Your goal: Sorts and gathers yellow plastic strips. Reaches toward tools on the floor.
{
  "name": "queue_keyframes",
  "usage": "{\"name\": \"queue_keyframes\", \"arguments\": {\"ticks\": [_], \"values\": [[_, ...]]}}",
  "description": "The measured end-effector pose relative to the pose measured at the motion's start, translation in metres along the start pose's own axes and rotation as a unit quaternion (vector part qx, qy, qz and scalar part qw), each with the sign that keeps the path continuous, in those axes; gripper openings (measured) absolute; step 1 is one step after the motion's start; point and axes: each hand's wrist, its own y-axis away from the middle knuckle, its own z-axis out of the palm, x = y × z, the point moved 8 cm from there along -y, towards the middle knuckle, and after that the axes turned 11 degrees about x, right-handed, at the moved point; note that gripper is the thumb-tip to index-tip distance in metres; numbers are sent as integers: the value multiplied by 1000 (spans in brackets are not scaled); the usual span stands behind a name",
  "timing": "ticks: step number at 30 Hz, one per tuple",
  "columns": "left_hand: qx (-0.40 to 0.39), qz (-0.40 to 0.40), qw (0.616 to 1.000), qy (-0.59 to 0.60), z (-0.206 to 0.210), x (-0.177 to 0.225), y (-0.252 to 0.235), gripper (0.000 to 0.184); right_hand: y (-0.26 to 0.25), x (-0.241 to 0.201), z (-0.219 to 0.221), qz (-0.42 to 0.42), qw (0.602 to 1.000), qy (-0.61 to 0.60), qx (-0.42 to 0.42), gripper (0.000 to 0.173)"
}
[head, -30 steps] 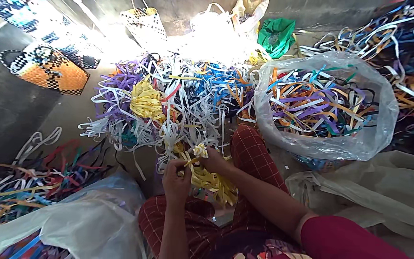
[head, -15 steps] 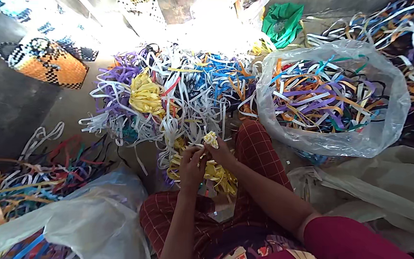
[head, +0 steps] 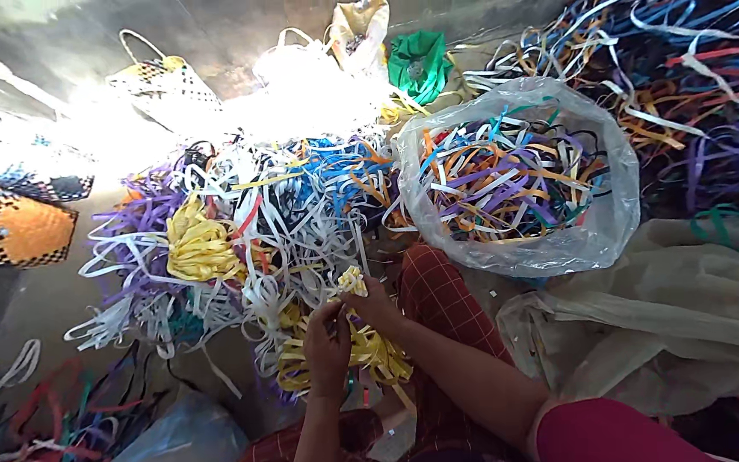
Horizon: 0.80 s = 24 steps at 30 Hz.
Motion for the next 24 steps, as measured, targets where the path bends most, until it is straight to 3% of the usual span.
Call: {"name": "queue_keyframes", "arguments": {"ticks": [6,11,14,19,20,22,24], "values": [[-13,9,1000,2,3,-10,-11,23,-8,12,3,20,999,38,-19,41],[-3,-140,989,-36,-12,-42,-17,31,-10,7,6,17,999,-13,-33,54],[24,-221,975,-19,-30,-56,-33,30,-14,13,8,16,999,18,-46,46],[63,-164,984,-9,-64,-38,-119,34,-5,5,12,-12,976,183,-114,46],[36,-182,983,3,-55,-41,-127,33,-3,2,11,-18,975,190,-116,49],[-94,-285,954,-10,-20,-66,-113,33,-2,0,10,-14,977,178,-114,60],[-247,-400,882,-37,20,-109,-69,31,-4,0,7,-22,985,136,-102,62]]}}
